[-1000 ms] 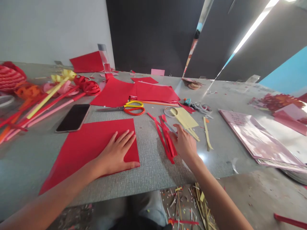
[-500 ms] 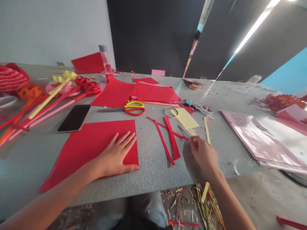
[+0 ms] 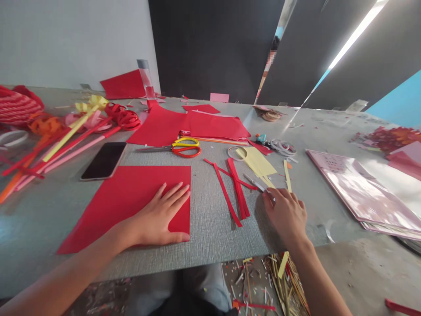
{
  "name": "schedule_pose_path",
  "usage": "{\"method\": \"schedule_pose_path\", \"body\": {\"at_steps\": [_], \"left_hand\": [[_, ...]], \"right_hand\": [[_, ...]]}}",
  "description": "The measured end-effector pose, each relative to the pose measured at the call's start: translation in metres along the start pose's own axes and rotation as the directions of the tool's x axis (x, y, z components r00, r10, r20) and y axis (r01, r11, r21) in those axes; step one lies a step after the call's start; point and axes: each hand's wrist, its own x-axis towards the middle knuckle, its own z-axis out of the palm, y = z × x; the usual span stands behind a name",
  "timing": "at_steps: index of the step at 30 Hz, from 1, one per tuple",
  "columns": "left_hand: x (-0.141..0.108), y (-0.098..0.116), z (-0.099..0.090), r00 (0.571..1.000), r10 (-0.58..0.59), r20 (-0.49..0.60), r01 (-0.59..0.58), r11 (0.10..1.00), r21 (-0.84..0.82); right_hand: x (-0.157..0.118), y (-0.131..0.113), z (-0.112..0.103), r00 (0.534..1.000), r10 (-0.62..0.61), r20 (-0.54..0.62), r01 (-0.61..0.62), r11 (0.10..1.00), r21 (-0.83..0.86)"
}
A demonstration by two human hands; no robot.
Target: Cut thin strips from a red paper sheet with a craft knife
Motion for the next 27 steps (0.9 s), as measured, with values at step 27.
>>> {"method": "schedule_pose_path", "body": {"at_steps": [27], "left_hand": [[-0.080, 0.036, 0.009, 0.912, 0.000, -0.410, 0.025, 0.998, 0.056]], "right_hand": [[-0.069, -0.116, -0.034, 0.728, -0.684, -0.059, 0.222, 0.153, 0.963]]}}
